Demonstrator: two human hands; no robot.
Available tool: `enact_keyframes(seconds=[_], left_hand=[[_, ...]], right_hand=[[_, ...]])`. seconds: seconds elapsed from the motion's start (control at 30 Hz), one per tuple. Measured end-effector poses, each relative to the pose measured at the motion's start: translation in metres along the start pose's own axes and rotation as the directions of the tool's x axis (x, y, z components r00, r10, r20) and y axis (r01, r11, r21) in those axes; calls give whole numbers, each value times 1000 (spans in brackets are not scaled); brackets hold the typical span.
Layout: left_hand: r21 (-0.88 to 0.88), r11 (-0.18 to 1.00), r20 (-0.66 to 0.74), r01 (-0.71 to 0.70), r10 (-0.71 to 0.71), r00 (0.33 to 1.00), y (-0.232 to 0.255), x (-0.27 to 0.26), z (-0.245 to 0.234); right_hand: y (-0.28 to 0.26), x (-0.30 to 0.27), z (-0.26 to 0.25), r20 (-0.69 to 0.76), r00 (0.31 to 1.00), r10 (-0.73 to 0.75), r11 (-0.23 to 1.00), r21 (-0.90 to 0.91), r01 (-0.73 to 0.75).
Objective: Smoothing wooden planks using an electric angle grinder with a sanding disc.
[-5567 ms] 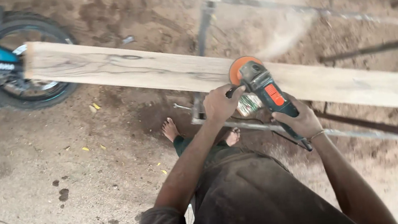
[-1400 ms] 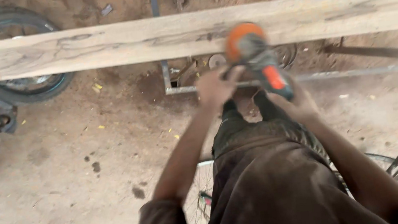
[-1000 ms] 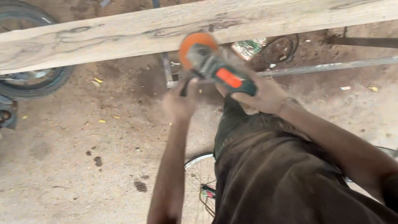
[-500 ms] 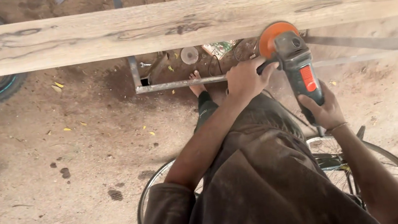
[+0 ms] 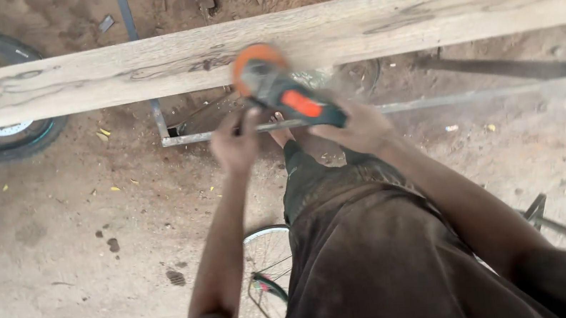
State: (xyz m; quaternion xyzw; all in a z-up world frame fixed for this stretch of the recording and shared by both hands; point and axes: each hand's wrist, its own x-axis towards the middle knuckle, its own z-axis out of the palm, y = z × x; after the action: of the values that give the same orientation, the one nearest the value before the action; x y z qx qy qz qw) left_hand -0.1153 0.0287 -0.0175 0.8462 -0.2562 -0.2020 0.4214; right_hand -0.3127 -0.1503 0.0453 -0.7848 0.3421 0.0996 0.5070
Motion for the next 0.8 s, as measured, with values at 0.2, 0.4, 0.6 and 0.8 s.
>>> enact_keyframes(seconds=[0.2,0.4,0.6,0.8], left_hand=[[-111,993,68,-44,52,996,92,-37,125],[-46,995,225,92,-80,971,162,-62,205],[-99,991,319,-90,117,941,196,-70,272],[27,955,481,-296,247,841,215,-57,335]], right_hand=[[83,-79,-93,-113,964,240,970,-2,-242],[153,-132,-152,-182,896,406,909,-16,-416],[216,-180,-176,-307,858,411,910,85,-406],[265,-209,-155,-428,789,441,897,253,-363]])
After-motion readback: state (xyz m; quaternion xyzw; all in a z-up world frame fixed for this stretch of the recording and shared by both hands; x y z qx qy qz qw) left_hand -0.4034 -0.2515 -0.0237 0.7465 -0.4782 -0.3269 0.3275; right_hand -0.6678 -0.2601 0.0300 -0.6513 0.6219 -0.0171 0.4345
